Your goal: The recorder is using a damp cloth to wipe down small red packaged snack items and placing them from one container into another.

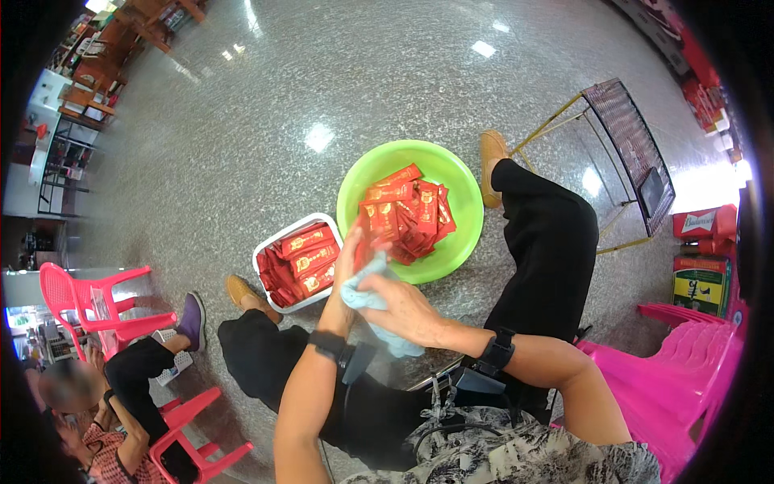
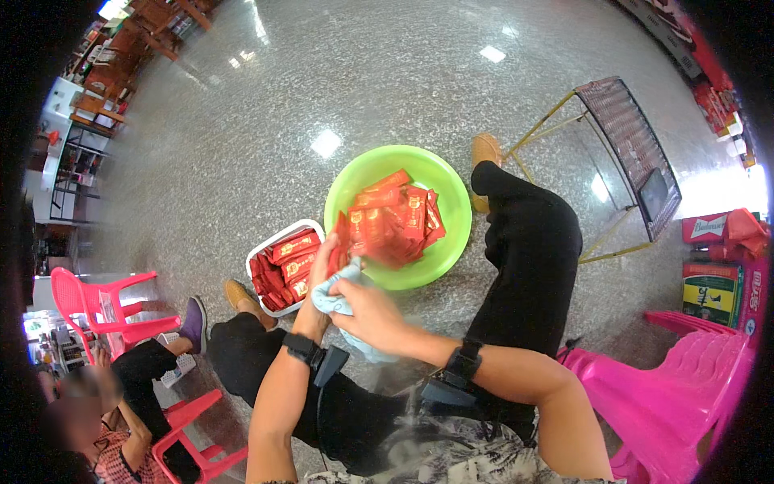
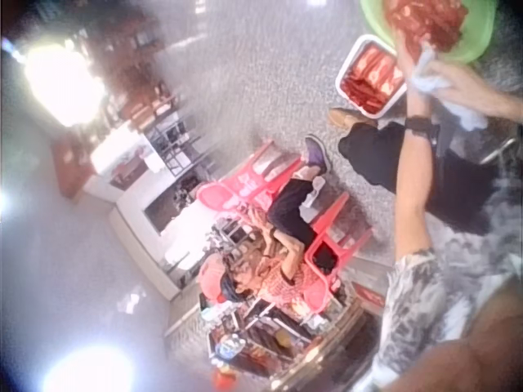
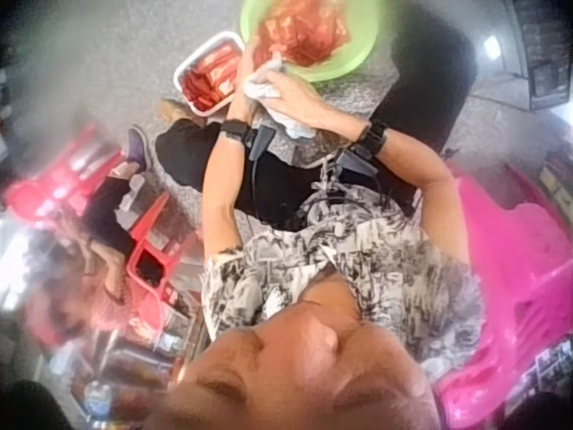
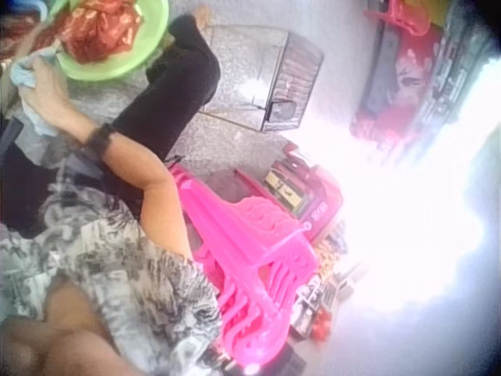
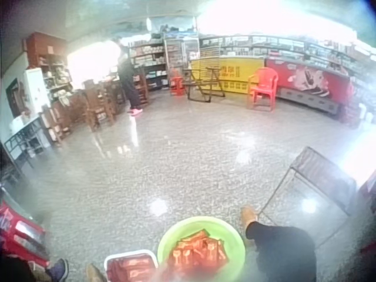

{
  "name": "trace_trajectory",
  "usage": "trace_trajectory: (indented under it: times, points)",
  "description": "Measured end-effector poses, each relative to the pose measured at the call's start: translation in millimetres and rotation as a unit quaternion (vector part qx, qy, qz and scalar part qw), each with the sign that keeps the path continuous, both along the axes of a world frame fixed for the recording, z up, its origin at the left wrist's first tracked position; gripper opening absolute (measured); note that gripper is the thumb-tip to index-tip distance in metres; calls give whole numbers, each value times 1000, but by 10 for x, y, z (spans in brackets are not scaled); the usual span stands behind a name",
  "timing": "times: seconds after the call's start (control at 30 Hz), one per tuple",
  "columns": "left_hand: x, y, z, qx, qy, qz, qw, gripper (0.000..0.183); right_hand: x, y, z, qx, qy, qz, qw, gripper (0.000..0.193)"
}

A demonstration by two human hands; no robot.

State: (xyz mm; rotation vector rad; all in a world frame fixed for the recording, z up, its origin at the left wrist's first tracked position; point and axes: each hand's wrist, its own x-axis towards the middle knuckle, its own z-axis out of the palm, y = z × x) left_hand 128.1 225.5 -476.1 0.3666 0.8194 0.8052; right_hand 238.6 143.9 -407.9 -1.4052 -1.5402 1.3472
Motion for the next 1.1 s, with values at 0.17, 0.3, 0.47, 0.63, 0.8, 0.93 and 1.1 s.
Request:
trace_trajectory:
  times: [0.17, 0.3, 0.47, 0.63, 0.8, 0.93, 1.1]
  points:
    - [203, 123, -446, 32, 136, -32, 990, 61, 260, -153, -36, -41, -174, 181, 967, 24]
    - [340, 124, -291, 107, 199, -65, 972, 78, 401, -172, -48, -109, -251, 257, 927, 23]
    - [31, 168, -697, 212, 368, -111, 899, 60, 384, -197, -114, -87, -250, 247, 932, 24]
    - [-873, 335, -894, 345, 717, -158, 584, 26, 347, -197, -6, -56, -240, 278, 928, 25]
    - [-1280, 259, -938, 287, 738, -168, 587, 23, 315, -269, -127, -63, -253, 287, 922, 22]
    - [-1329, 34, -1013, 347, 752, -178, 531, 47, 301, -302, -198, -52, -261, 280, 922, 20]
    - [-1336, -12, -953, 345, 789, -220, 459, 65, 244, -271, -242, -66, -263, 294, 916, 20]
